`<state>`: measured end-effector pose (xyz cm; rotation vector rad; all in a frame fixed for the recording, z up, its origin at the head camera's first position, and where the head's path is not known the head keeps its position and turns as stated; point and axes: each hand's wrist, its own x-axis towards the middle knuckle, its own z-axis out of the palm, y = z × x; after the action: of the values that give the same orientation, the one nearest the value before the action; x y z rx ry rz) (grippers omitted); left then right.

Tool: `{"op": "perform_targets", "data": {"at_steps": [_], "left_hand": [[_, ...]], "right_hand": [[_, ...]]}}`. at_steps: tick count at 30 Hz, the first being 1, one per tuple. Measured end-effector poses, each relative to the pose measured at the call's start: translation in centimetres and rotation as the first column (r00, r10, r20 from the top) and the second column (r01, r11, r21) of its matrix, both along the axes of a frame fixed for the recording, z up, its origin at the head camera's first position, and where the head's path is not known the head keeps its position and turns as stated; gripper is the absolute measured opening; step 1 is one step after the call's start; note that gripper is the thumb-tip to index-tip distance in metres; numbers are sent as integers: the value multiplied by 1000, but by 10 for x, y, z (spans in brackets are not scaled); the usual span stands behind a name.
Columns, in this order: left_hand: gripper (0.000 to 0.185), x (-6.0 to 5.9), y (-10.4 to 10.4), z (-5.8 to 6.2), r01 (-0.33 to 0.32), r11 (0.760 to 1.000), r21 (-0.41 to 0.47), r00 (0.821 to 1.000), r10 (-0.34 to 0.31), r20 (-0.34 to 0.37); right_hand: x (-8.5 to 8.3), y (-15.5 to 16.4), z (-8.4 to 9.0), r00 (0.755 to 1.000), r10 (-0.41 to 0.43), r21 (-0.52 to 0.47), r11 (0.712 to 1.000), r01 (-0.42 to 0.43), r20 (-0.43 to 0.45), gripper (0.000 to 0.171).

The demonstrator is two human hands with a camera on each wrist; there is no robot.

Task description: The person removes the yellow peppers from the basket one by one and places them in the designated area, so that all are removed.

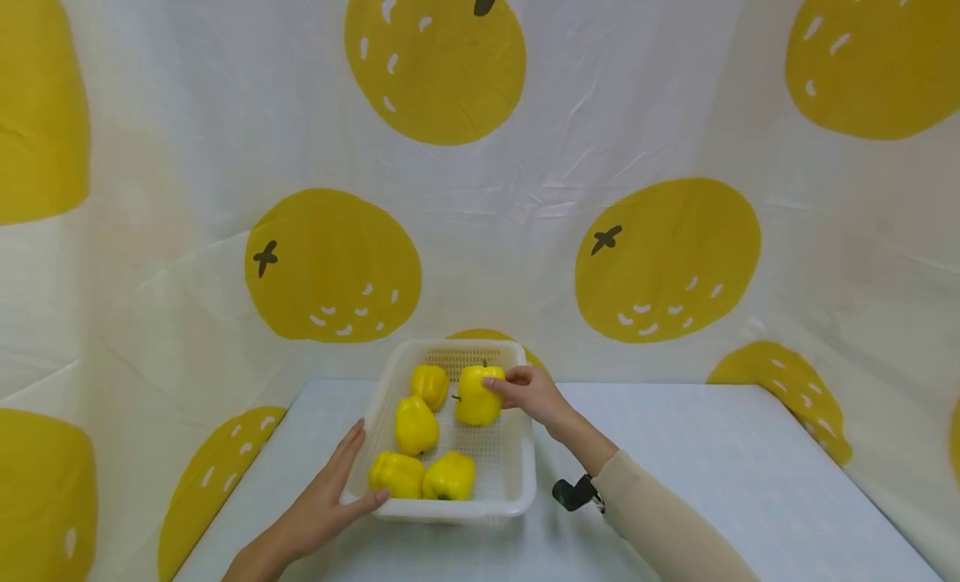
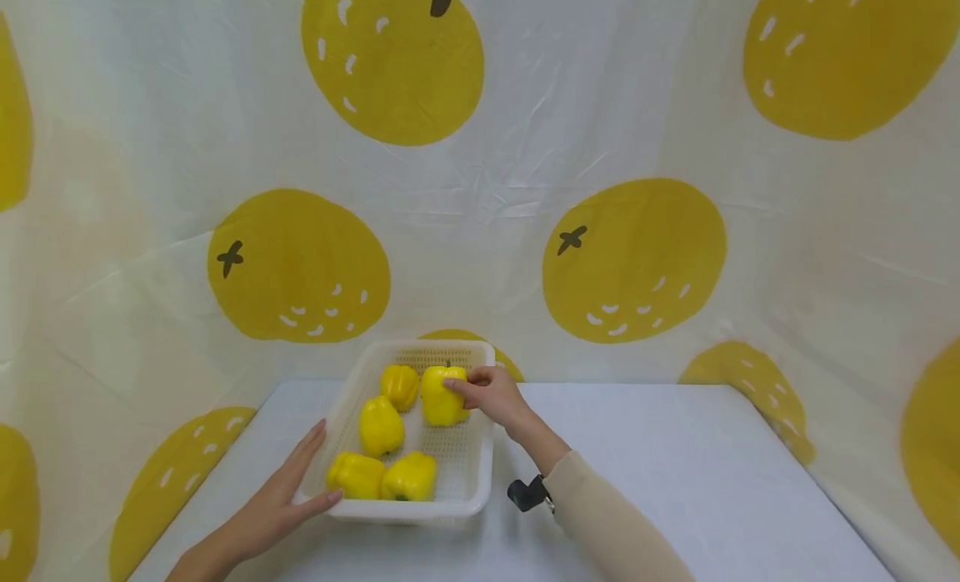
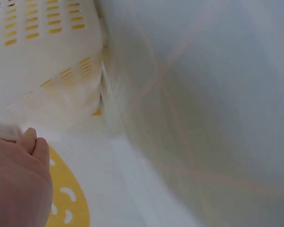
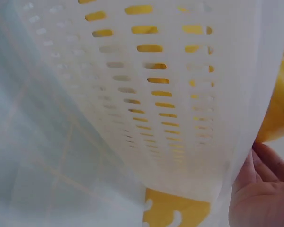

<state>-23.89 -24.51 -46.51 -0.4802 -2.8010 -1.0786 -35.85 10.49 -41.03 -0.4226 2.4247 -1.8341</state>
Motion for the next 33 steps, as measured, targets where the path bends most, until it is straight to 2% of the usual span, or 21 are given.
{"op": "perform_targets", "data": {"at_steps": [5, 14, 22, 33], "left_hand": [[104, 0, -1, 0, -13, 1000, -8, 1000, 13, 21], [105, -1, -2, -1, -19, 1000, 0, 998, 19, 57], [104, -2, -1, -1, -6, 1000, -9, 1000, 6, 16], [105, -3, -2, -3, -14, 1000, -12, 999, 14, 34]], "right_hand": [[2, 9, 5, 997, -71, 11, 997, 70, 24, 55], [4, 32, 17, 994, -97, 61, 994, 95, 44, 58], [2, 54, 22, 990, -131, 108, 986, 125, 46, 62], [-9, 84, 19, 985, -164, 130, 979, 157, 46, 67]]}}
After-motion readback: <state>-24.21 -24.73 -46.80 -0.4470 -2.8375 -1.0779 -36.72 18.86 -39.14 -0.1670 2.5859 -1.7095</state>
